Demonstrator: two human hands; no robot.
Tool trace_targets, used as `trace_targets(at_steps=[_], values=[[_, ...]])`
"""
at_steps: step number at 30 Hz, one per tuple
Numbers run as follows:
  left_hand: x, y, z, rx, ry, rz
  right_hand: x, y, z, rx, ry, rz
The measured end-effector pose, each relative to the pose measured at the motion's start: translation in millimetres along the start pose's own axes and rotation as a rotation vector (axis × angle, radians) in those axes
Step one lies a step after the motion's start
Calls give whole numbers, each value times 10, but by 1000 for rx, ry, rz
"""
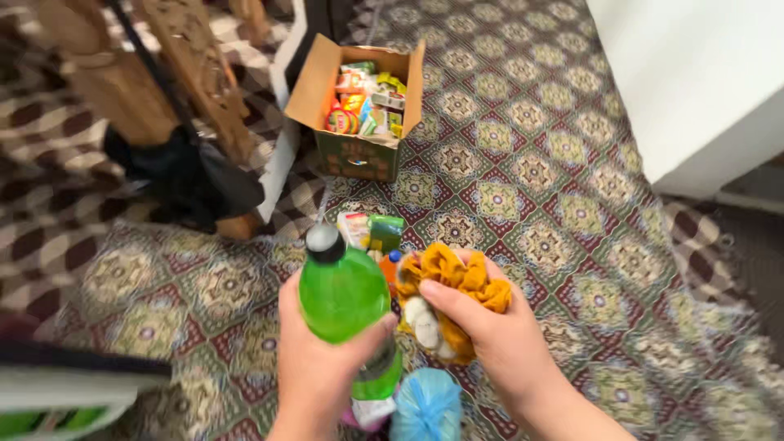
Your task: The person opens a refrigerator, wipes bottles, cartons, and food packages with a cloth, and places items inside the refrigerator.
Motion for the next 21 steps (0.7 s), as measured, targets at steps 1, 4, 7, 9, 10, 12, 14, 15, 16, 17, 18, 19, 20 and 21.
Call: trace_targets(at_steps=[1,4,7,9,10,12,14,15,16,17,18,19,20,21], values=[[-126,4,-243,-9,0,-21,-140,26,211,38,-26,55],[-342,-57,-942,73,-1,-33,-450,240,754,38,-153,72],[-605,-101,-1499,213,-58,-134,-853,450,1198,52,-402,487],[-696,-161,-1795,301,-239,-171,-1059,658,1367,-269,-680,479],[-740,-203,-1925,296,-217,-177,-1146,761,1439,-585,-940,429],[-881,-329,-2129,138,-222,-140,-1218,920,1580,-568,-956,390],[-999,-498,-2360,233,-184,-97,-1312,1083,1744,-547,-970,350],[-1057,-576,-2492,332,-168,-52,-1373,1151,1835,-565,-890,291],[-1098,-665,-2626,330,-142,-59,-1413,1236,1920,-581,-813,233],[-1142,-763,-2743,371,-193,-63,-1446,1348,1996,-574,-840,232],[-1206,-870,-2833,412,-253,-65,-1503,1457,2038,-562,-795,162],[-1258,-984,-2922,413,-236,-69,-1558,1561,2075,-547,-750,92],[-1303,-1084,-3022,418,-114,-13,-1571,1671,2140,-545,-766,88],[-1349,-1187,-3118,421,10,40,-1552,1789,2200,-208,-574,144]])
Point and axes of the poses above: each hand's wrist, its own x-axis towards the middle knuckle, its own y-axis out of the palm, z = x × y, the point moved 1 cm from there along x, towards the middle knuckle, and after that the axes turned 6 degrees about -y, right-handed, at the moved point
